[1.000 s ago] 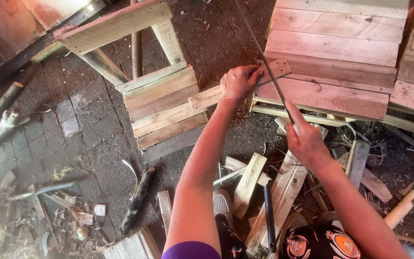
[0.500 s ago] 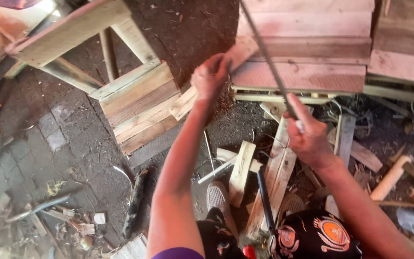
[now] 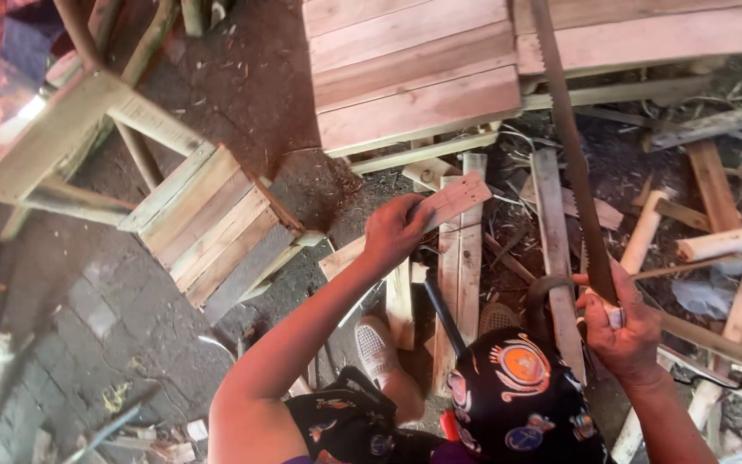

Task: The person sits on the ground among wood scraps and assembles small wooden stool frames. They fit a wooden slat into a frame, saw a strip of wood to length with a hand saw, then position and press the cut pieces into the stool frames, moving finished frames aside.

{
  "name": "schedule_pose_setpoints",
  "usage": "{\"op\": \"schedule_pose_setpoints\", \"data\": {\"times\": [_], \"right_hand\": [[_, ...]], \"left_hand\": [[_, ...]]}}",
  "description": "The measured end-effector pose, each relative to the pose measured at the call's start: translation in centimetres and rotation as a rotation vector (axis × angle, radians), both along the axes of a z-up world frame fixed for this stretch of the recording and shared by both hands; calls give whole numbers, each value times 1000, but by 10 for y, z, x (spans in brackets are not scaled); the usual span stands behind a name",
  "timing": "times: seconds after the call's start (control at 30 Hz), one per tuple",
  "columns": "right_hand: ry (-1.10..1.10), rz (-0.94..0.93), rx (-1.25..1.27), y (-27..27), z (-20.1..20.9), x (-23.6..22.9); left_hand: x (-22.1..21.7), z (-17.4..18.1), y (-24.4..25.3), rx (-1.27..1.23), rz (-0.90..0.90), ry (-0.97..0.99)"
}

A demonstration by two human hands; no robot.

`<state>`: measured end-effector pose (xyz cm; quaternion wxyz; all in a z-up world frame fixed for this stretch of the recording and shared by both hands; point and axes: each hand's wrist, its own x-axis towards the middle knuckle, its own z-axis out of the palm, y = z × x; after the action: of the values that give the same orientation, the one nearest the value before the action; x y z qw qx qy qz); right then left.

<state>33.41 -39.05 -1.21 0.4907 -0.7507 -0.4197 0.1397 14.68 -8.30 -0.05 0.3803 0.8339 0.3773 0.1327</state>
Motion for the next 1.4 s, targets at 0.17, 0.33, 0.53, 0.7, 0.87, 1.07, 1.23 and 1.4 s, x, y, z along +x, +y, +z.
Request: {"op": "schedule_pose_setpoints", "data": {"times": [0.17,0.33,0.53,0.7,0.87,1.07,1.23,1.4], "right_hand": [[-1,-80,43,-35,-9,10],[11,-75,52,-18,0,10],[98,-131,157,36,2,8],[50,-90,85,82,15,13],[44,-80,-85,116,26,25],[63,53,51,149,16,29],[55,109,71,159,5,29],[36,153,124,158,-2,27]], "left_hand": [[42,9,13,112,65,-55],[76,-2,60,514,150,-89],[127,-63,105,269,177,46],[152,-73,115,256,135,15],[158,-57,117,460,47,26],[150,-68,113,566,76,-98],[146,-70,111,535,27,-122],[133,-80,113,755,9,-110]]}}
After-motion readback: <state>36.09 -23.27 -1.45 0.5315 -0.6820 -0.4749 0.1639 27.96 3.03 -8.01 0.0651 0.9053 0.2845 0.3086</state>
